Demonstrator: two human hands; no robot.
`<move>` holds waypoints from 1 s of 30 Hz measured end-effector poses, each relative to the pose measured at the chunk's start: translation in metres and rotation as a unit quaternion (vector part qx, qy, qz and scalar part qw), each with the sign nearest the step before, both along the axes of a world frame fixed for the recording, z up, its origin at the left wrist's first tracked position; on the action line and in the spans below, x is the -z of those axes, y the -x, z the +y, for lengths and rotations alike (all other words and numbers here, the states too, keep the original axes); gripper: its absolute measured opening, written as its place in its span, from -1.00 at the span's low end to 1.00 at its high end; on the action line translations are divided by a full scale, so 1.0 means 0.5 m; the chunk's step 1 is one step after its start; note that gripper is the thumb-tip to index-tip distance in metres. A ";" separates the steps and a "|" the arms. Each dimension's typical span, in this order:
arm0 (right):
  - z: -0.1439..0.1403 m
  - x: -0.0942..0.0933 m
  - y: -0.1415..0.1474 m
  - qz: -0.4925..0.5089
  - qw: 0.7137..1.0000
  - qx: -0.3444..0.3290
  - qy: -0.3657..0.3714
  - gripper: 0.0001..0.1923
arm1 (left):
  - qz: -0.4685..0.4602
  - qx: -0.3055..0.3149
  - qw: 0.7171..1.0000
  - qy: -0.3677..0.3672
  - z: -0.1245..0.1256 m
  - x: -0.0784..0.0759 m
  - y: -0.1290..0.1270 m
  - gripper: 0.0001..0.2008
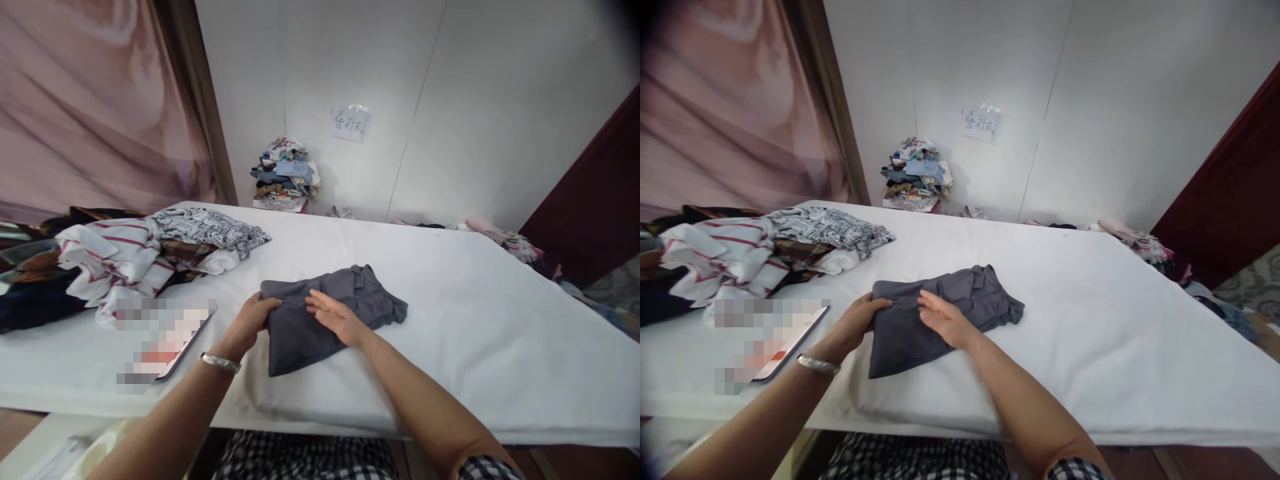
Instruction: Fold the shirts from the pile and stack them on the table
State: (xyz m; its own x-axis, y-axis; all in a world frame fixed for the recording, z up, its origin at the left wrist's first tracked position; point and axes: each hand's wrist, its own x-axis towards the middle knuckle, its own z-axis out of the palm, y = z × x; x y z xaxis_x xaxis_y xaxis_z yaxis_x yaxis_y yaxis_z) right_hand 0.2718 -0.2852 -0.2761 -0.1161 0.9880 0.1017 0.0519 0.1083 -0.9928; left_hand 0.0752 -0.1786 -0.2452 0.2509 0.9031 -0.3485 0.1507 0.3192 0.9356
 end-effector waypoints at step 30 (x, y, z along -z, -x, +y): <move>-0.024 0.038 -0.310 -0.383 0.819 0.392 0.171 -0.38 | 0.160 0.188 0.898 -0.364 -0.066 0.150 -0.219 -0.53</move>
State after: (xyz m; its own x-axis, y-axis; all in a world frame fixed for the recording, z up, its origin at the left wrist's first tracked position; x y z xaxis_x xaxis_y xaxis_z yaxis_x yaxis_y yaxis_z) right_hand 0.4269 -0.2973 -0.2950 0.6670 0.7451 -0.0021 0.5940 -0.5334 -0.6022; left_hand 0.1849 -0.2118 -0.3200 0.5778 0.7936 0.1907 0.4185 -0.4887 0.7655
